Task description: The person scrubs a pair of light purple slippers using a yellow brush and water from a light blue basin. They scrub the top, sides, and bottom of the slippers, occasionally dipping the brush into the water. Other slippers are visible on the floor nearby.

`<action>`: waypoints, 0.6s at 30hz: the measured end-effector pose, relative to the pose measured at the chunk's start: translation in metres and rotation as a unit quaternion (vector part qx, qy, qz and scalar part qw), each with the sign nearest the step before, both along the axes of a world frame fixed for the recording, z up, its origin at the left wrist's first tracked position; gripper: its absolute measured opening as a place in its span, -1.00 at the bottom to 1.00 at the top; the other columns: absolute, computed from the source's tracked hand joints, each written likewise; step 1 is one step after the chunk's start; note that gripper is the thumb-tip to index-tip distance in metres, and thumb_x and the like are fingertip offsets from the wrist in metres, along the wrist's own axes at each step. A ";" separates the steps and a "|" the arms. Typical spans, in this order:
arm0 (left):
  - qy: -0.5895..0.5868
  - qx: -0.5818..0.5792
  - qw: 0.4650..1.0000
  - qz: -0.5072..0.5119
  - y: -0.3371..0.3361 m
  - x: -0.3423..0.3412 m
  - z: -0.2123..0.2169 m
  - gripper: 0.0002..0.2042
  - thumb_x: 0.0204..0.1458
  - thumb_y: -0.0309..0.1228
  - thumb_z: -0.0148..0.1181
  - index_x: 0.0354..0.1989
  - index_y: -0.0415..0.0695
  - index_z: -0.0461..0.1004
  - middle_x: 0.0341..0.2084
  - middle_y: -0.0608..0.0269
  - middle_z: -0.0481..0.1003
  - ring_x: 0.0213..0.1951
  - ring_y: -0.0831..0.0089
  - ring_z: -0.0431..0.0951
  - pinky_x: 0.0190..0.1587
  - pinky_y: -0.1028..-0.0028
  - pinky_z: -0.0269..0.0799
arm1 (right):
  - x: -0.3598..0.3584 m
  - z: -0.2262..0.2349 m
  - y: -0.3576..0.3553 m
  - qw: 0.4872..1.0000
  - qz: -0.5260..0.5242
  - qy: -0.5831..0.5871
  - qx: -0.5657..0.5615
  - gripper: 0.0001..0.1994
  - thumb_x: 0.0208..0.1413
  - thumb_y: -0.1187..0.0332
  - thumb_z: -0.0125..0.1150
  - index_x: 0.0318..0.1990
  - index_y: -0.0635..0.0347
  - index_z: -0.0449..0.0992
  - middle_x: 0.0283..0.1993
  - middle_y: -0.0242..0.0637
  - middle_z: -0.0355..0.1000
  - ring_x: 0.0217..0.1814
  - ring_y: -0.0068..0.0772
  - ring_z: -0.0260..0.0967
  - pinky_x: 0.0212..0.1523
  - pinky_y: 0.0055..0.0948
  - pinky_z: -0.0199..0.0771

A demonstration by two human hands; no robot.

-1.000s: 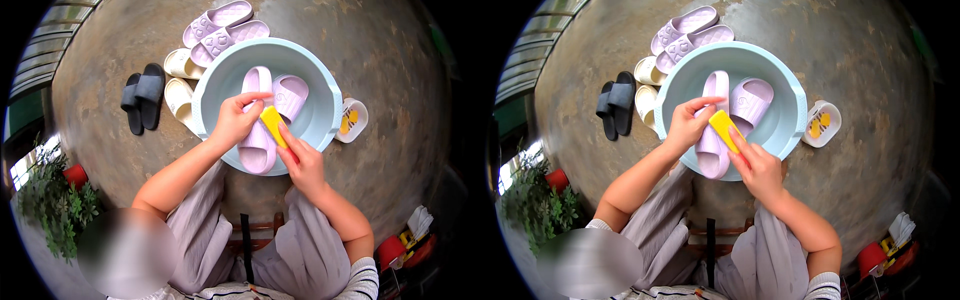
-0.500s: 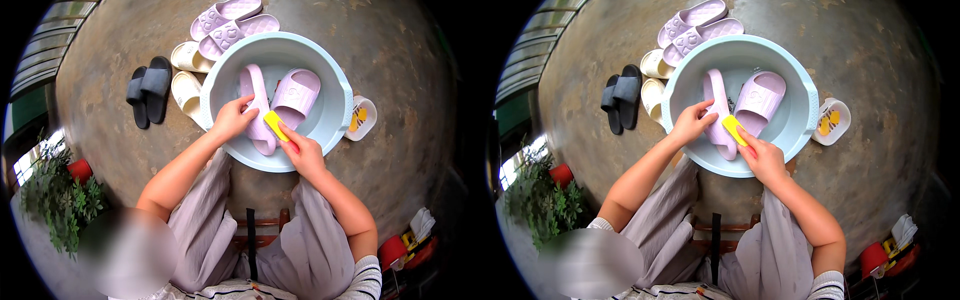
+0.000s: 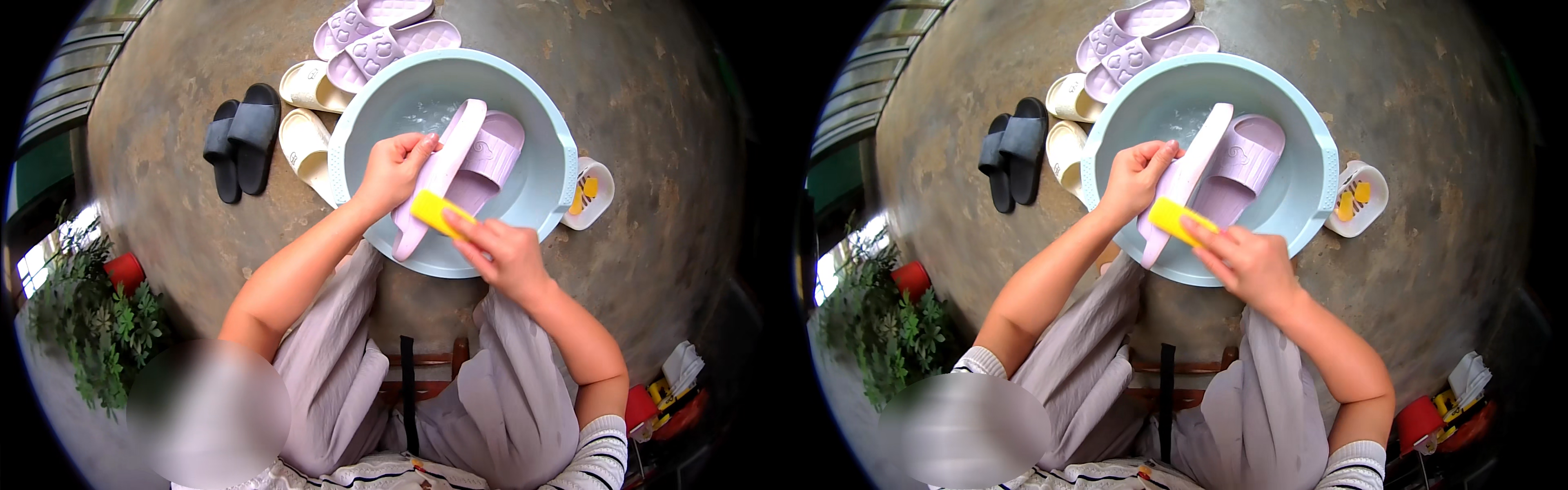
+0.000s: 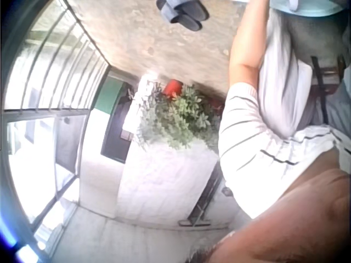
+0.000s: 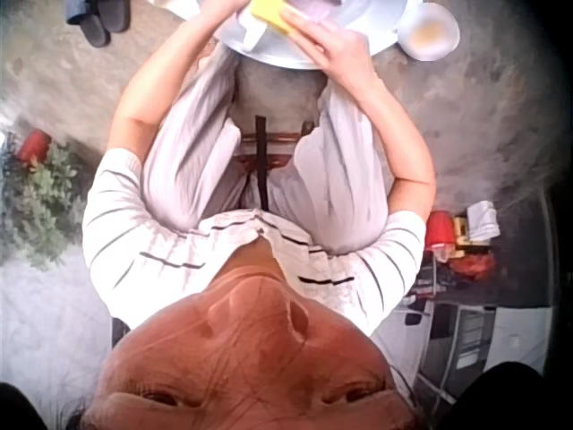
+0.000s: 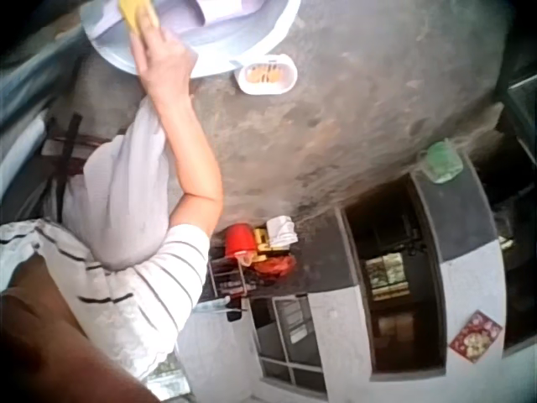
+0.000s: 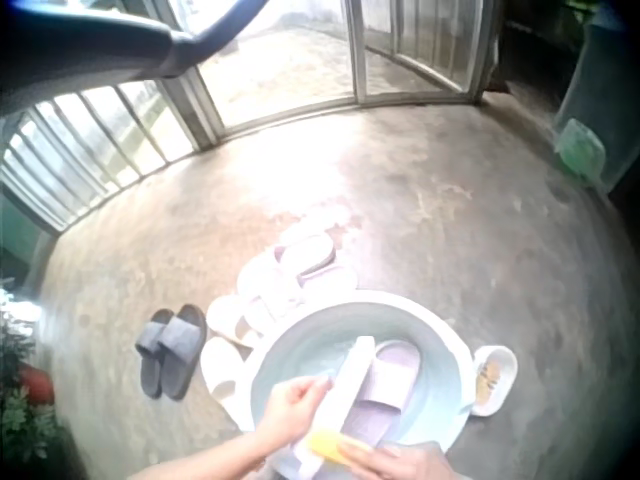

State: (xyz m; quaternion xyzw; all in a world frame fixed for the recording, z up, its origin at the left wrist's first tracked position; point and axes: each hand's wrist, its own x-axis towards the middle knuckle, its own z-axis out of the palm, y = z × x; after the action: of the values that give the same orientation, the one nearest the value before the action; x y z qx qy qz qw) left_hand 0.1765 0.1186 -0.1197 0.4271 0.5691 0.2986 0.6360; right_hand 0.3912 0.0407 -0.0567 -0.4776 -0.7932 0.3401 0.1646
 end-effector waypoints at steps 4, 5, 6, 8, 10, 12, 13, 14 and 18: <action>-0.074 -0.029 0.997 -0.018 -0.007 0.010 -0.008 -0.69 0.28 -0.24 0.13 -0.26 -0.28 0.62 -0.53 0.40 0.56 -0.47 0.73 0.40 -0.43 0.58 0.35 | 0.031 -0.025 0.042 0.983 -0.180 -0.002 0.037 -0.53 0.06 0.38 0.35 0.18 -0.11 0.54 -0.52 -0.25 0.44 -0.56 -0.34 0.39 -0.47 -0.36 0.41; -0.075 -0.027 0.997 -0.018 -0.009 0.008 -0.011 -0.70 0.28 -0.25 0.13 -0.26 -0.28 0.62 -0.52 0.41 0.55 -0.47 0.74 0.40 -0.43 0.59 0.34 | 0.024 -0.021 0.028 0.991 -0.132 0.011 0.008 -0.52 0.05 0.36 0.36 0.18 -0.14 0.54 -0.52 -0.26 0.44 -0.56 -0.33 0.40 -0.47 -0.34 0.43; -0.077 -0.029 0.996 -0.017 -0.010 0.007 -0.013 -0.70 0.28 -0.26 0.13 -0.26 -0.28 0.62 -0.52 0.41 0.55 -0.47 0.74 0.40 -0.43 0.60 0.34 | 0.020 -0.016 0.010 0.999 -0.040 0.013 -0.003 -0.53 0.05 0.33 0.37 0.18 -0.17 0.55 -0.52 -0.26 0.45 -0.57 -0.34 0.40 -0.47 -0.34 0.43; -0.074 -0.031 0.997 -0.006 -0.012 0.003 -0.013 -0.70 0.28 -0.26 0.13 -0.27 -0.28 0.62 -0.51 0.41 0.55 -0.47 0.74 0.40 -0.43 0.61 0.34 | 0.008 0.002 -0.002 1.000 0.023 -0.005 -0.015 -0.54 0.06 0.31 0.37 0.17 -0.17 0.55 -0.52 -0.26 0.45 -0.57 -0.34 0.40 -0.48 -0.35 0.43; -0.087 -0.054 0.994 -0.024 -0.010 0.007 -0.010 -0.69 0.30 -0.24 0.11 -0.26 -0.27 0.60 -0.49 0.40 0.56 -0.47 0.73 0.44 -0.41 0.62 0.37 | 0.025 -0.014 0.015 0.997 -0.078 -0.005 0.011 -0.55 0.06 0.35 0.36 0.16 -0.11 0.56 -0.51 -0.25 0.46 -0.55 -0.32 0.43 -0.46 -0.33 0.45; -0.091 -0.057 0.994 -0.031 -0.012 0.010 -0.012 -0.69 0.31 -0.23 0.09 -0.25 -0.26 0.60 -0.48 0.39 0.57 -0.47 0.72 0.46 -0.39 0.63 0.39 | 0.041 -0.027 0.027 0.987 -0.159 -0.004 -0.003 -0.55 0.06 0.36 0.35 0.16 -0.09 0.55 -0.50 -0.25 0.46 -0.53 -0.32 0.46 -0.46 -0.32 0.46; -0.084 -0.046 0.995 -0.025 -0.014 0.007 -0.015 -0.68 0.31 -0.23 0.08 -0.24 -0.26 0.60 -0.47 0.38 0.57 -0.47 0.71 0.47 -0.38 0.62 0.39 | 0.027 -0.019 0.013 0.996 -0.091 0.023 -0.009 -0.53 0.04 0.37 0.36 0.17 -0.08 0.55 -0.49 -0.25 0.47 -0.52 -0.30 0.47 -0.46 -0.31 0.47; -0.077 -0.034 0.996 -0.019 -0.015 0.004 -0.018 -0.68 0.32 -0.22 0.07 -0.24 -0.26 0.60 -0.47 0.37 0.58 -0.47 0.70 0.48 -0.38 0.62 0.40 | 0.016 -0.011 0.001 0.999 -0.024 0.044 -0.014 -0.53 0.05 0.37 0.36 0.18 -0.13 0.55 -0.49 -0.25 0.47 -0.51 -0.29 0.46 -0.45 -0.32 0.47; -0.097 -0.061 0.993 -0.016 -0.019 0.005 -0.005 -0.61 0.35 -0.16 -0.01 -0.23 -0.27 0.60 -0.49 0.34 0.57 -0.48 0.68 0.48 -0.39 0.61 0.39 | 0.027 -0.009 0.025 0.992 -0.119 -0.053 0.002 -0.56 0.11 0.36 0.31 0.19 -0.15 0.54 -0.49 -0.21 0.48 -0.55 -0.32 0.43 -0.47 -0.38 0.46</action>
State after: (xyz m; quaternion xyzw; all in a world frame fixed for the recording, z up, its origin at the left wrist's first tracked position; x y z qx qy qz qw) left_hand 0.1814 0.0996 -0.1249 0.3654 0.5147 0.2930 0.7181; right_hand 0.4179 0.0652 -0.0653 -0.5855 -0.7392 0.2908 0.1621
